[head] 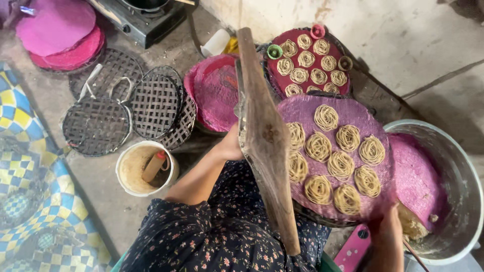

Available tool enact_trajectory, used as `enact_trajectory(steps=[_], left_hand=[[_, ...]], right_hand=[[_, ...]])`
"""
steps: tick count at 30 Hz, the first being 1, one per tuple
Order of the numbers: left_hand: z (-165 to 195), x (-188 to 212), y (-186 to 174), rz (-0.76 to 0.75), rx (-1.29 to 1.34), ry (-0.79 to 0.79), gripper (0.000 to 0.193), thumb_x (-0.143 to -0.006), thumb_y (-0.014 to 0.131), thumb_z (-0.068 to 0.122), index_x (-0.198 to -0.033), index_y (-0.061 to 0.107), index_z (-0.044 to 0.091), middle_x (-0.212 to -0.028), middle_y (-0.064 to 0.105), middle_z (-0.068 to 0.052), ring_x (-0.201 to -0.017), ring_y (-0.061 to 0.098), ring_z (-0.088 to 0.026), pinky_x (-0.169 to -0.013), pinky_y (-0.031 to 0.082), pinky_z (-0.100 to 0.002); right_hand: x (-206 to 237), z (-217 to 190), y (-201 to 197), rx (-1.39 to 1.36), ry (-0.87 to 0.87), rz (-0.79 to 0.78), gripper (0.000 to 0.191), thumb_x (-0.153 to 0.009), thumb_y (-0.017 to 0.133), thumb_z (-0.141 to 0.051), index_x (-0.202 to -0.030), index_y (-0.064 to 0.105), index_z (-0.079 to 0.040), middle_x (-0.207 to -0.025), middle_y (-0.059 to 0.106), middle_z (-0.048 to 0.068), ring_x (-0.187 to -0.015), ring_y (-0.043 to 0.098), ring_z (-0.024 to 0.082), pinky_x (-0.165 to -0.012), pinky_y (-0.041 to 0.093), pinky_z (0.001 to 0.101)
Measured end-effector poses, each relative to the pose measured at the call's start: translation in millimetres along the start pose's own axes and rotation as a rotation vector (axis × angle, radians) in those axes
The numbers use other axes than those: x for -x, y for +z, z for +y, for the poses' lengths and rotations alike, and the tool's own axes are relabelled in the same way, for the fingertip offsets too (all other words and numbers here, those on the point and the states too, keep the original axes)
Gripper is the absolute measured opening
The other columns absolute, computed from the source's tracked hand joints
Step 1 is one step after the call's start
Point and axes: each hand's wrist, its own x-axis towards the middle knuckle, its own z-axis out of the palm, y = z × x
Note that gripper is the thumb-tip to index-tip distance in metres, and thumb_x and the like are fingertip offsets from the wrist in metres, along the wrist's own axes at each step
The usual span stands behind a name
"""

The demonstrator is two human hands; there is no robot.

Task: The person sits and uses a wooden hand press to extrude dough into noodle nests on a round tray. They load dough into the press, squeeze the lever to push noodles out, cut the strands, arrange the nests, and cover the tray with a pink mesh cover before pressing more noodles.

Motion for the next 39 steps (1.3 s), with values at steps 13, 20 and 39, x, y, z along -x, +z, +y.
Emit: enact_trajectory(steps=[13,20,39], left_hand=[[12.2,-29.1,13.4,-0.084,-0.505,0.083,0.059,-0.076,0.089,0.017,-0.128,0.067,0.001,-0.122,0.075,-0.02,-0.115,0.073,-0.029,-0.102,0.057,-0.04],[21.1,-85.3,93.6,-0.115,-0.969,-0.179,0.055,-0.077,0.086,0.035,-0.115,0.064,0.002,-0.093,0.073,-0.024,-0.091,0.071,-0.042,-0.084,0.057,-0.046],[8.1,-302.3,79.5,-0.388,1.124,-0.031,0.083,-0.103,0.061,0.048,-0.167,0.017,0.019,-0.13,0.064,-0.017,-0.121,0.066,-0.031,-0.107,0.055,-0.047]], right_hand=[[-65.4,-108.1,64.2,0.858,-0.116,0.217,0.076,-0.103,0.046,-0.06,-0.163,0.041,-0.014,-0.139,0.056,0.015,-0.113,0.058,0.03,-0.091,0.05,0.0498],[25.0,-59.5,105.0,0.068,0.136,-0.711,0.098,-0.086,0.072,-0.057,-0.148,0.036,0.01,-0.129,0.047,0.026,-0.111,0.044,0.036,-0.095,0.029,0.0544],[-18.0,-175.4,136.4,0.231,0.192,-0.896,0.128,-0.076,0.068,-0.081,-0.159,0.032,0.01,-0.119,0.062,0.023,-0.097,0.06,0.028,-0.081,0.048,0.0366]])
